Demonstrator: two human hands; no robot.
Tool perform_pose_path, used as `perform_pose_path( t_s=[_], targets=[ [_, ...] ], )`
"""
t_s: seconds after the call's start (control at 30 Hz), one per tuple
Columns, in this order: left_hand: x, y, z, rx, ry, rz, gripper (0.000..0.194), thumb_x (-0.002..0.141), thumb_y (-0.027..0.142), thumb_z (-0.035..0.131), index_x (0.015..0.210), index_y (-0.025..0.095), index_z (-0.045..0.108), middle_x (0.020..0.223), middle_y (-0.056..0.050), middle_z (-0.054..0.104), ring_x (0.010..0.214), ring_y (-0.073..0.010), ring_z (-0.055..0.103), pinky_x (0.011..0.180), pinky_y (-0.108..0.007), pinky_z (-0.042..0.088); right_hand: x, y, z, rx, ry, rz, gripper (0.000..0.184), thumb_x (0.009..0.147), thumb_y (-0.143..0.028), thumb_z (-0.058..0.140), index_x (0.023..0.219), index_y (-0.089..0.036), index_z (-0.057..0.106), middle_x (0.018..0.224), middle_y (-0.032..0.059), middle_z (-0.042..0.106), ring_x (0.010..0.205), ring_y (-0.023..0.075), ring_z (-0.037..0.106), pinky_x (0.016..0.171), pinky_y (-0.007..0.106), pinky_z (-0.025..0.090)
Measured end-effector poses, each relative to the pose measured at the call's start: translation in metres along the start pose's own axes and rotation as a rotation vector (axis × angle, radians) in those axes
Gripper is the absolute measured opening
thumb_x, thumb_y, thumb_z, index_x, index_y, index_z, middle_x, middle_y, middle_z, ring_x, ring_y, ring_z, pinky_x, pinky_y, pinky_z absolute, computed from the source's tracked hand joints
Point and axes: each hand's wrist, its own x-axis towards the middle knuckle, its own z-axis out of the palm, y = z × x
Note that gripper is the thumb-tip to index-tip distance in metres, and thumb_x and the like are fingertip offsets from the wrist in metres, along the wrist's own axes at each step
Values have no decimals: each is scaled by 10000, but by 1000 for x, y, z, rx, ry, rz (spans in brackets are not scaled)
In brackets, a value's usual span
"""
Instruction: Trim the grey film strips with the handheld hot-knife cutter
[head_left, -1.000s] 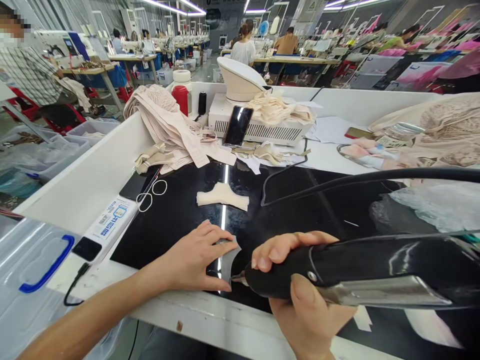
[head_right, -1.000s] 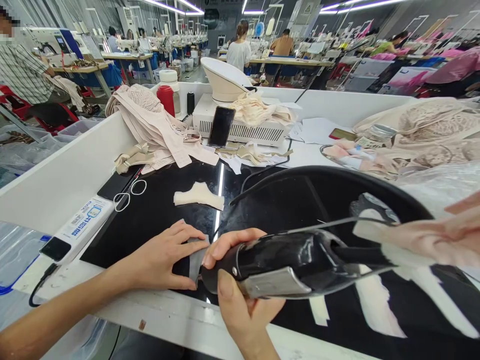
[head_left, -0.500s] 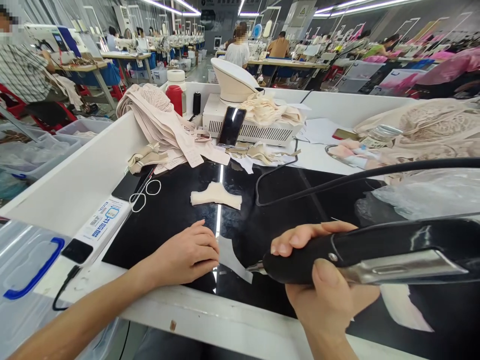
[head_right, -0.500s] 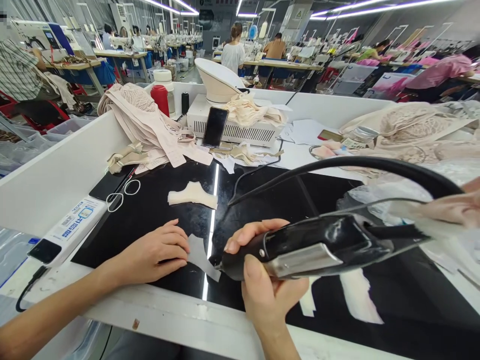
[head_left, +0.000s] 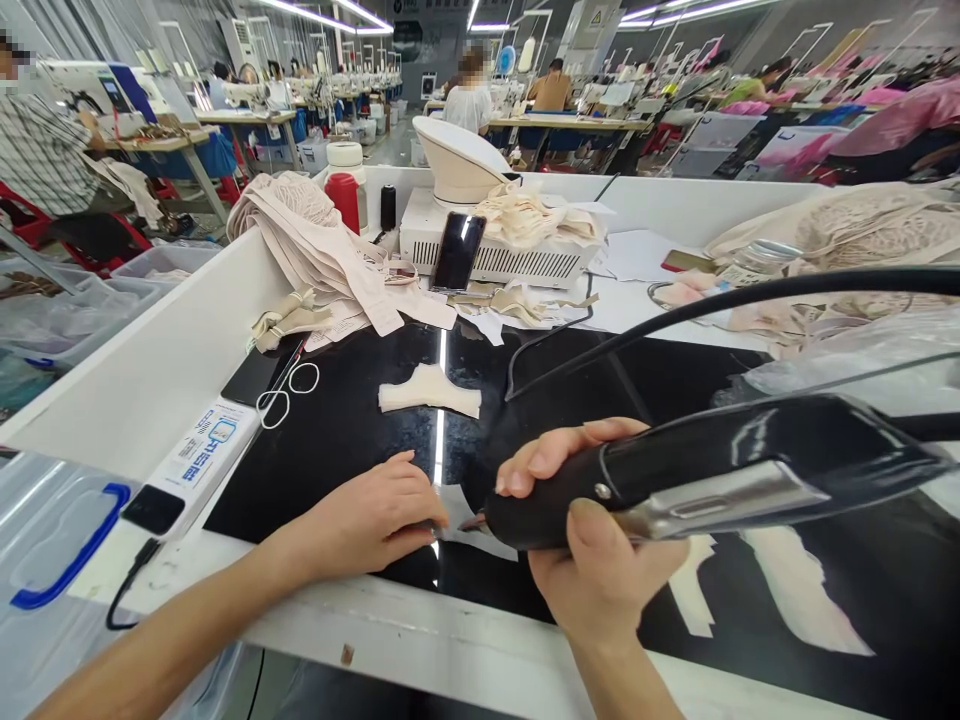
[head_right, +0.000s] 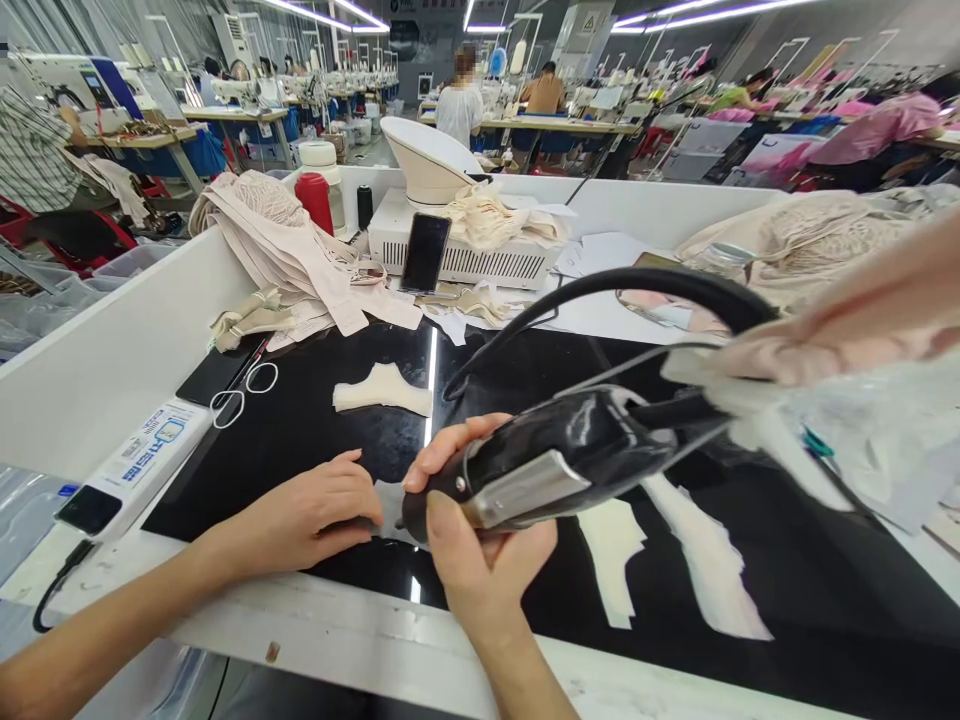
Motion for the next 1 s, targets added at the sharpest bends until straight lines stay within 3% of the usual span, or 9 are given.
perform_pose_path(
  t_s=[0.23,0.83,1.0],
  targets=[
    [1,2,-3,-2,-30,-27,91,974,206,597,1044,216,654,1031,-2,721,1067,-173,631,1213,-430,250,-8,6,7,25,-40,37,340,860,-326,764,1143,-272,583,834,-14,614,651,144,582,595,319,517],
    [2,3,-5,-6,-16,-22,142,1011,176,516,1014,209,653,940,8,703,998,-157,635,1214,-416,263,-6,3,-1,-25,-54,18,306,873,-300,745,1145,-275,607,830,-16,620,642,141,597,576,311,523],
    [1,6,-7,-59,-23,-23,131,982,144,551,1072,205,625,1074,-19,700,1101,-171,620,1222,-422,245,3,5,-9,-27,-18,16,321,848,-303,764,1133,-276,618,818,-29,619,650,146,609,600,318,512]
  ],
)
